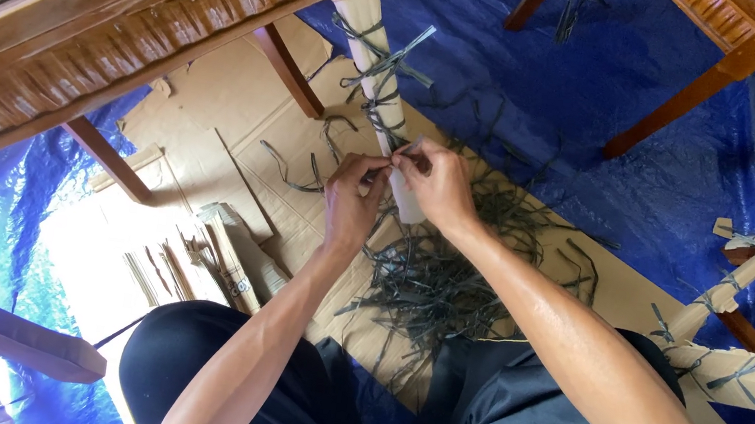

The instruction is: Wrapping the legs of wooden chairs with protective materials and plastic strips.

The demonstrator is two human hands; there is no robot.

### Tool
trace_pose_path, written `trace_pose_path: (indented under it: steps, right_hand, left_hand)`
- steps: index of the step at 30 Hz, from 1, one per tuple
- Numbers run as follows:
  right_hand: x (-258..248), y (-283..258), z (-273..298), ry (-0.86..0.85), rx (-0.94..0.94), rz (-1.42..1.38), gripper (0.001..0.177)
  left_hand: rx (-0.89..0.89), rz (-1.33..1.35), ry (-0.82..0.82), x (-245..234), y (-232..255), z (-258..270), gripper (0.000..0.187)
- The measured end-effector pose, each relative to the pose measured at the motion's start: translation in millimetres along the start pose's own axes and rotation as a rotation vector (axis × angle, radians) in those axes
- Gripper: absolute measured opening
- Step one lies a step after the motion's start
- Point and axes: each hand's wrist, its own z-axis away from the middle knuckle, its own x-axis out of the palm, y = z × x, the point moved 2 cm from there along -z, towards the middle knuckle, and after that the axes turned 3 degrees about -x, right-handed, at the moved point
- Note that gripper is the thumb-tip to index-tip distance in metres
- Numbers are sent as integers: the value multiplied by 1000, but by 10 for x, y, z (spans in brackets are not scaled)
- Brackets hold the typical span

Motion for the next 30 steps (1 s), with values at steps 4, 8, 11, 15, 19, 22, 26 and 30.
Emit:
trace_pose_path:
  steps: [4, 8, 11, 15, 19, 22, 26, 30]
  right_hand:
    - [6, -28, -21, 20, 65, 5, 16]
    - [1, -68, -1, 58, 59, -37, 14]
    - [-9, -7, 10, 46, 31, 11, 12]
    - [-17, 14, 45, 14, -166, 89, 10]
    - [-68, -152, 80, -6, -199, 152, 12]
    - [-43, -99, 80, -40, -209, 180, 18]
    - [3, -40, 93, -37, -198, 162, 21]
    - [-23, -218, 115, 5, -170, 202, 17]
  left_hand:
    - [36, -44, -12, -16, 87, -14, 17]
    - [12, -63, -16, 11, 53, -29, 17]
    - [-3, -94, -20, 12, 83, -32, 16]
    - [23, -127, -7, 0, 136, -17, 15]
    - [41, -140, 2, -11, 139, -21, 15]
    - [25, -169, 11, -22, 129, -22, 15]
    - [25, -159, 3, -33, 135, -14, 15]
    - [1, -174, -1, -48, 156, -11, 14]
